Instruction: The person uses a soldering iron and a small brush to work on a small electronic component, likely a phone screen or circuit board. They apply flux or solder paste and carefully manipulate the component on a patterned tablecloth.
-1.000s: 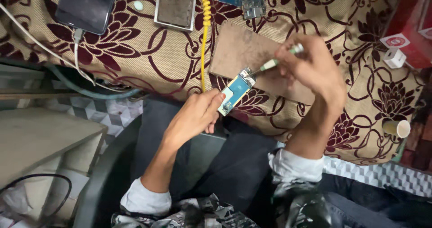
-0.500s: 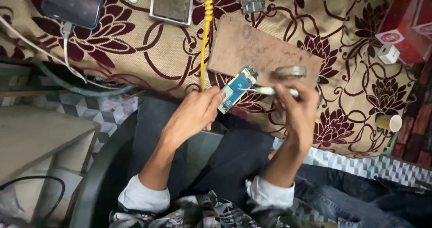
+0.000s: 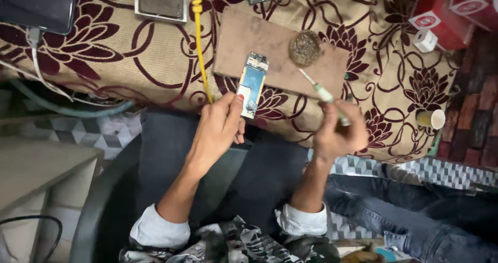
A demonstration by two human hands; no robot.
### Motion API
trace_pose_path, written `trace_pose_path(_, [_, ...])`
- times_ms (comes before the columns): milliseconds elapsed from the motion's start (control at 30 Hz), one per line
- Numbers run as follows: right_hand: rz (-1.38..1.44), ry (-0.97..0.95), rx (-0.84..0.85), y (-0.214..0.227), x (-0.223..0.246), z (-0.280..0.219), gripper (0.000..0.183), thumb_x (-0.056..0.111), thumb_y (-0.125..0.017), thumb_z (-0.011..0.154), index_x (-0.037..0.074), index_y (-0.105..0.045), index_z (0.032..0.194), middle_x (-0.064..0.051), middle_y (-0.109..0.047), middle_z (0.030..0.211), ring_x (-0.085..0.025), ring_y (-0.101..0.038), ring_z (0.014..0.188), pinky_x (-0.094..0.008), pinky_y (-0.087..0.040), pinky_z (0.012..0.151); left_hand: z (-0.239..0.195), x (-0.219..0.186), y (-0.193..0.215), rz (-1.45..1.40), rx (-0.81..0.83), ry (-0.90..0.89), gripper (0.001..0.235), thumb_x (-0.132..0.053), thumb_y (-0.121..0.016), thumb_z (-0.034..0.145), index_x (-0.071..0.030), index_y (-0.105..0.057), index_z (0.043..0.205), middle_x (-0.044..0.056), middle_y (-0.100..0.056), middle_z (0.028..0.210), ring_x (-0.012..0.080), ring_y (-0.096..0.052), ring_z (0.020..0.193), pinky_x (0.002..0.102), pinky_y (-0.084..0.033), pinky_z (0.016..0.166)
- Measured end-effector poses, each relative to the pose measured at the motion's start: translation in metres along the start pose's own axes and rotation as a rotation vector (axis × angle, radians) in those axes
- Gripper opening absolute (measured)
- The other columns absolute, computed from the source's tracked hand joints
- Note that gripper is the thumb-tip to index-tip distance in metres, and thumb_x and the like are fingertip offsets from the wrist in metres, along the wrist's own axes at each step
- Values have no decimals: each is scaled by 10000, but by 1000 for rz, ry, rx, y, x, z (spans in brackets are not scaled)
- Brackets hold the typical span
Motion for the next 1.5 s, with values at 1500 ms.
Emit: trace_pose_path(1500, [-159,264,310,-57,61,1,258,-34,-794,905,13,-751,1154,-70,-548,694,-196,-520,570,-363,-409,536,15,-16,9,234,-64,-39,412,-296,-467,1050,11,-641,837,94,-602,489,208,-639,382,362,-528,401])
Point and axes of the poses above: each hand's wrist, its own z-axis towards the middle knuckle, its own y-axis out of the back of the hand, x = y × z, the point moved 4 cm from there along z, towards the middle knuckle
